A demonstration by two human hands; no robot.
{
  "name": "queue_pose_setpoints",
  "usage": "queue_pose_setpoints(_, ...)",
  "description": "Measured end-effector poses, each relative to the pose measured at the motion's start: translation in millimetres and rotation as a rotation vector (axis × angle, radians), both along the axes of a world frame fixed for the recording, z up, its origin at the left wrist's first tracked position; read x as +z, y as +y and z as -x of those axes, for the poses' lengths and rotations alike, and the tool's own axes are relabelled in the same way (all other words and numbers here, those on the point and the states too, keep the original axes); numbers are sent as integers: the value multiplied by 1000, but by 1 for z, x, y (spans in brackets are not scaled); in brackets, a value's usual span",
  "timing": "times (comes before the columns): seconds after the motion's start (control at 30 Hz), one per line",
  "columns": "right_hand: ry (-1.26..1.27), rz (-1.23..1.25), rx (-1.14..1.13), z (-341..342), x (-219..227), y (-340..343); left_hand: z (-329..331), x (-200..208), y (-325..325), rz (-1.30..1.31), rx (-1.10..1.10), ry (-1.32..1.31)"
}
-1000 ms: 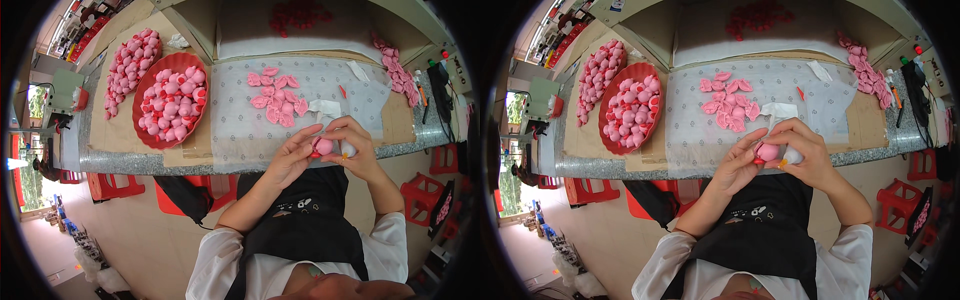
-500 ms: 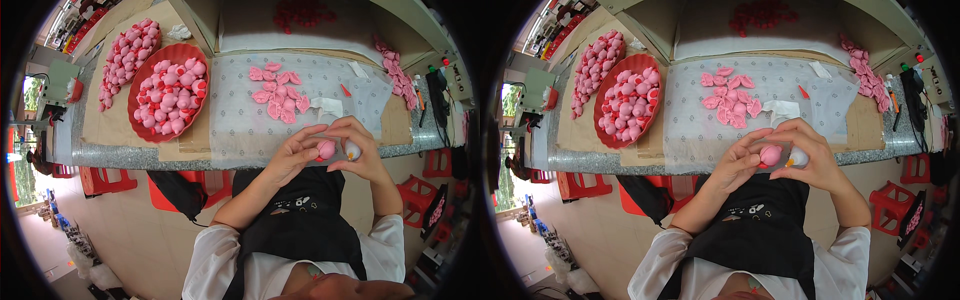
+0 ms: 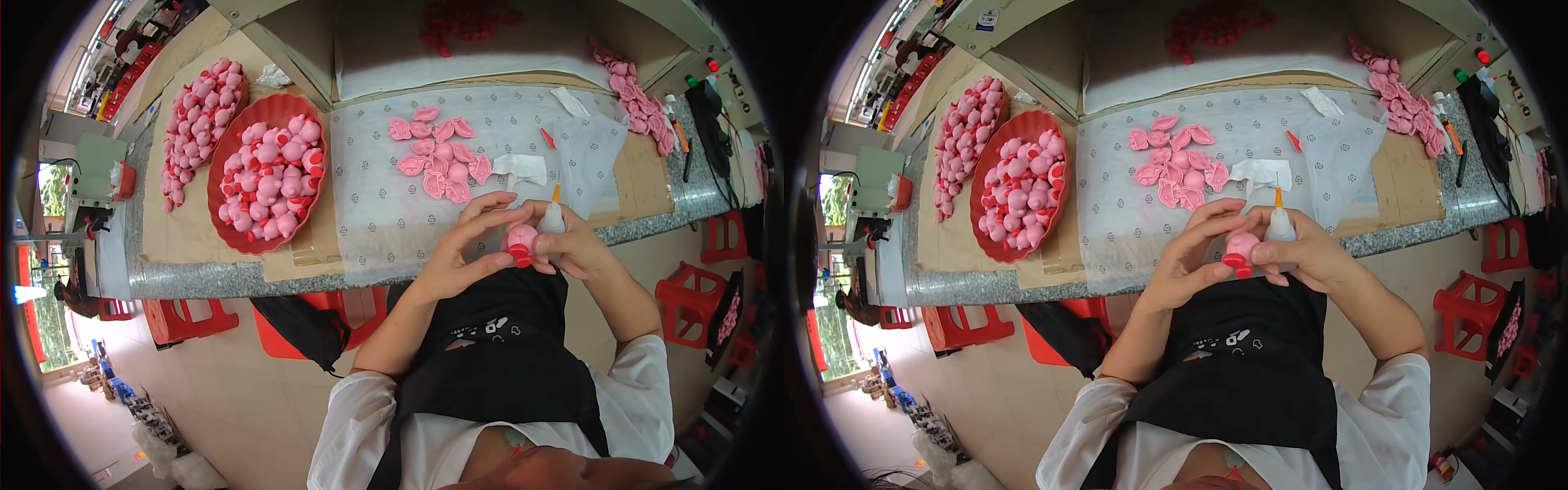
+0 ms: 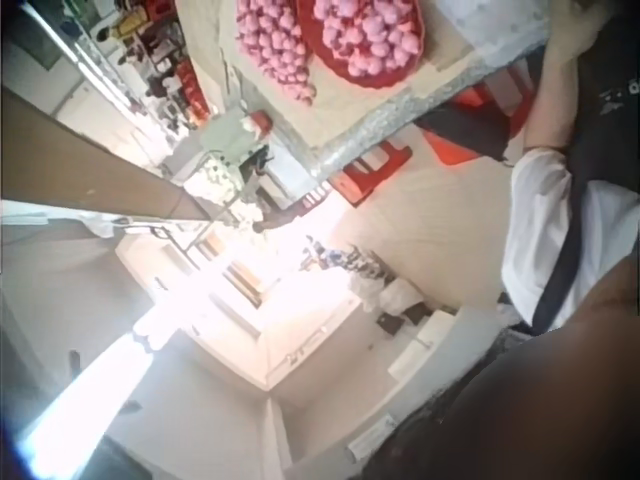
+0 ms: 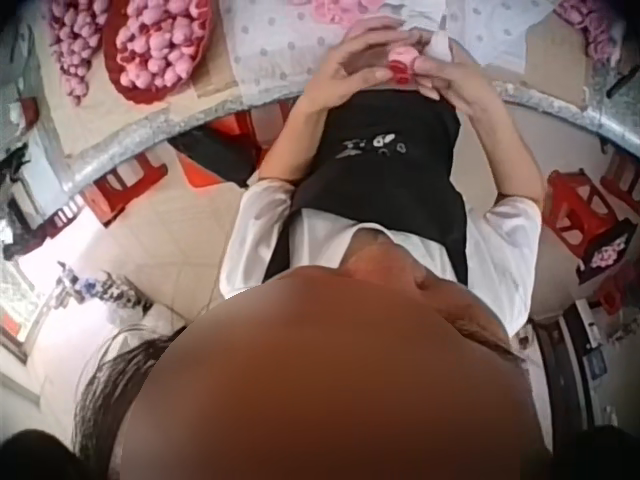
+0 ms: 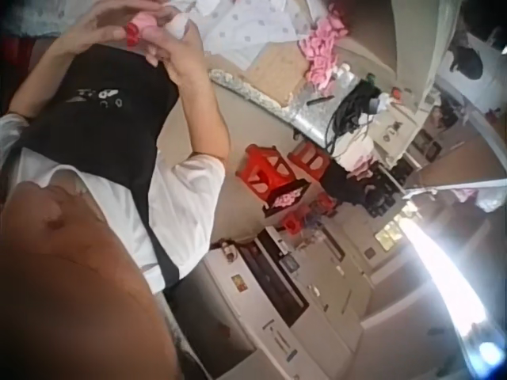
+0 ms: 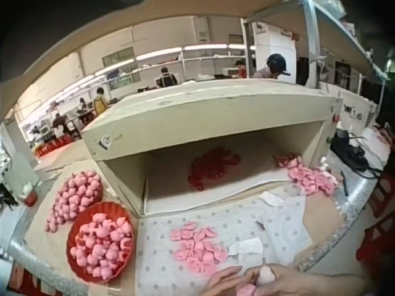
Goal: The recorder applies glue to small pink toy components and joins them together at a factory workbench.
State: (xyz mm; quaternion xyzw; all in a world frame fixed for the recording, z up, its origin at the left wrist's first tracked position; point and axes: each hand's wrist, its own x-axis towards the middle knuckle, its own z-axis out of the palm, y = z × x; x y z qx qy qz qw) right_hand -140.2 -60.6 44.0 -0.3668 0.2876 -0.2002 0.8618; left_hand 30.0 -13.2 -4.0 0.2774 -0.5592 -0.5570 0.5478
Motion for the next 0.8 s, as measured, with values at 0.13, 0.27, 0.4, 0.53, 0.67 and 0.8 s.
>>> queue_pose_setpoints(0.13, -32, -65, 24, -1, -10, 4, 1, 7, -1, -30, -58, 74)
queue_pose_setpoints(0.27, -99, -195, -3, -3, -17, 10, 0, 2, -5, 78, -57, -32)
queue_pose_setpoints(0.4, -164, -208, -37, -4, -25, 14, 0, -2, -3, 87, -22, -49)
queue_pose_setpoints(0.53, -89, 130, -114, -8, -18, 19, 0, 5, 6, -96, 19, 205)
queue_pose_setpoints(0.67, 80, 1126, -364, -14, -13, 23, 6, 6, 24, -87, 111, 144)
queue_pose_setpoints(0.8, 154, 1315, -412, -11, -18, 28, 15, 12, 31, -124, 155, 225)
